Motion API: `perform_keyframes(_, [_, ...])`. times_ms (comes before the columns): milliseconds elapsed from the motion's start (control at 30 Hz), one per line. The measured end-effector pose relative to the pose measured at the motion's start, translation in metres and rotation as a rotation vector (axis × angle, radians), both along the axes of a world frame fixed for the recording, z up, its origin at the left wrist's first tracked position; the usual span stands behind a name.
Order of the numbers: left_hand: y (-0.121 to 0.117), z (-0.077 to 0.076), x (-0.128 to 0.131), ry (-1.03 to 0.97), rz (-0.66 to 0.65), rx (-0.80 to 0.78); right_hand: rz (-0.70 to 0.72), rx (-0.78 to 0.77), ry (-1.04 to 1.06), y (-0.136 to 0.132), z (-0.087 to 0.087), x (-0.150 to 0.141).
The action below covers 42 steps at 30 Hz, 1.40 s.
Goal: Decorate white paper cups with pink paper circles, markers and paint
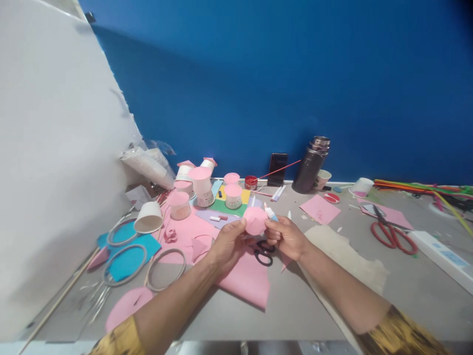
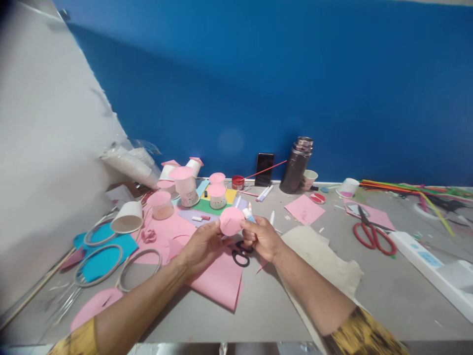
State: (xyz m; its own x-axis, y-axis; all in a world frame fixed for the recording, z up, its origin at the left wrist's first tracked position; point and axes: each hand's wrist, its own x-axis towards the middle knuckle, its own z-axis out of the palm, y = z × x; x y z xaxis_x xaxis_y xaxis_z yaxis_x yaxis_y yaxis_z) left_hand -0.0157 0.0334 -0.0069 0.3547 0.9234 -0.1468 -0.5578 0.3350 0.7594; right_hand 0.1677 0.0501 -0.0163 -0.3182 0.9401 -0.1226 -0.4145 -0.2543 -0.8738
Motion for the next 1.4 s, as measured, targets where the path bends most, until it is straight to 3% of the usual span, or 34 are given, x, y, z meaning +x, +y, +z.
perform_keyframes(133, [0.001,0.001,-0.001,-0.098,0.001,-0.074,-0.024,0.013,-0.005,0.004,0.000,0.002])
perform_keyframes(333, [0.004,-0.003,-0.003,-0.058,-0.039,0.005,-0.008,0.074,-0.114,0.003,-0.005,0.000])
perform_keyframes(533, [0.013,-0.008,-0.005,-0.126,0.100,-0.011,-0.031,0.188,-0.324,0.003,-0.008,0.000])
perform_keyframes(633, [0.015,-0.007,-0.007,-0.152,0.129,-0.071,-0.200,0.295,-0.551,0.016,-0.004,0.018])
perform_keyframes(767, [0.020,-0.005,-0.011,-0.072,0.192,-0.154,-0.533,0.385,-0.774,0.046,-0.001,0.064])
perform_keyframes(867, [0.023,-0.007,-0.012,-0.014,0.240,-0.201,-0.752,0.392,-0.895,0.065,-0.007,0.095])
perform_keyframes(933, [0.024,-0.008,-0.012,0.022,0.261,-0.199,-0.810,0.387,-0.949,0.073,-0.014,0.107])
perform_keyframes(1133, [0.022,-0.009,-0.010,0.067,0.280,-0.089,-0.789,0.392,-1.100,0.080,-0.033,0.110])
perform_keyframes(1400, [0.014,-0.004,-0.008,0.109,0.206,0.037,-0.763,0.382,-1.246,0.081,-0.038,0.112])
